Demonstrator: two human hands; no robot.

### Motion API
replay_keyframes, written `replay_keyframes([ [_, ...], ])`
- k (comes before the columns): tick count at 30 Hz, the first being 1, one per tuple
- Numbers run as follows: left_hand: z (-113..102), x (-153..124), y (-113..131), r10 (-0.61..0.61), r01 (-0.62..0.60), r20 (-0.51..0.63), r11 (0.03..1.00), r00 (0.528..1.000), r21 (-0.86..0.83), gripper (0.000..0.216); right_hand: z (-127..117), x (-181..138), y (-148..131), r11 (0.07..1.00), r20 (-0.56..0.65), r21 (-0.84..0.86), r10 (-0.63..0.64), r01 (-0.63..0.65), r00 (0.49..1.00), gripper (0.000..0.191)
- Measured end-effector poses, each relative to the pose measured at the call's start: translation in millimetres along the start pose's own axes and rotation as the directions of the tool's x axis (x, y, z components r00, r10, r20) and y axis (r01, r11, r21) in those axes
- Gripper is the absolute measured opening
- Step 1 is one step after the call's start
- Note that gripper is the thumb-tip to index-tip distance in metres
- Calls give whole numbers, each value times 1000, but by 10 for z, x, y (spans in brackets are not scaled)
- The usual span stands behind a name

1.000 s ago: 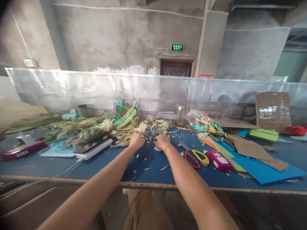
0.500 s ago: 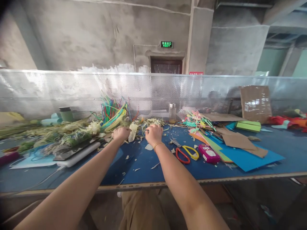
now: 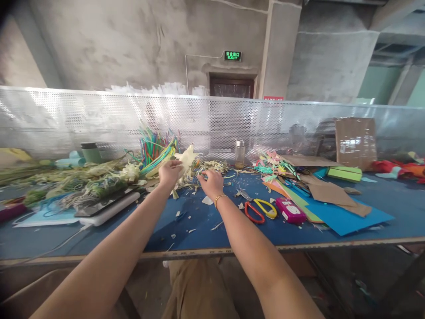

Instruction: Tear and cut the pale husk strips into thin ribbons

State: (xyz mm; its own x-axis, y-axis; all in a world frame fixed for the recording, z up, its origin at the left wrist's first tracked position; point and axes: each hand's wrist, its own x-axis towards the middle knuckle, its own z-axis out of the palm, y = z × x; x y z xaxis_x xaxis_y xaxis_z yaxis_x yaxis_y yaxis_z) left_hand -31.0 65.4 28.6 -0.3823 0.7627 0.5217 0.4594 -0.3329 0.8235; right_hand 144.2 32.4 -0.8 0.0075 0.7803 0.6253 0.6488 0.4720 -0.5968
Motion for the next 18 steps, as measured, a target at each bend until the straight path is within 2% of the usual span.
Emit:
replay_keyframes([
  [3,189,-113,-46,-28,34,38,985,999,-171,24,114,2,6,934,99,333,103,-131,990,42],
  [6,343,-270,-82,37,-8,106,963,994,-270,28,230,-2,53,850,167,479,155,-218,974,44],
  [9,373,-399,-72,93,8,246,924,965,-383,37,279,0,126,850,144,462,210,-254,967,37],
  [13,272,-463,-54,35,220,505,873,862,-436,45,244,24,206,895,66,374,235,-242,970,32],
  [15,227,-457,-70,22,256,544,866,839,-429,45,207,43,229,918,3,333,228,-217,974,35],
  [18,210,-420,-119,44,183,490,895,871,-406,40,130,68,239,950,-115,259,208,-173,971,56],
])
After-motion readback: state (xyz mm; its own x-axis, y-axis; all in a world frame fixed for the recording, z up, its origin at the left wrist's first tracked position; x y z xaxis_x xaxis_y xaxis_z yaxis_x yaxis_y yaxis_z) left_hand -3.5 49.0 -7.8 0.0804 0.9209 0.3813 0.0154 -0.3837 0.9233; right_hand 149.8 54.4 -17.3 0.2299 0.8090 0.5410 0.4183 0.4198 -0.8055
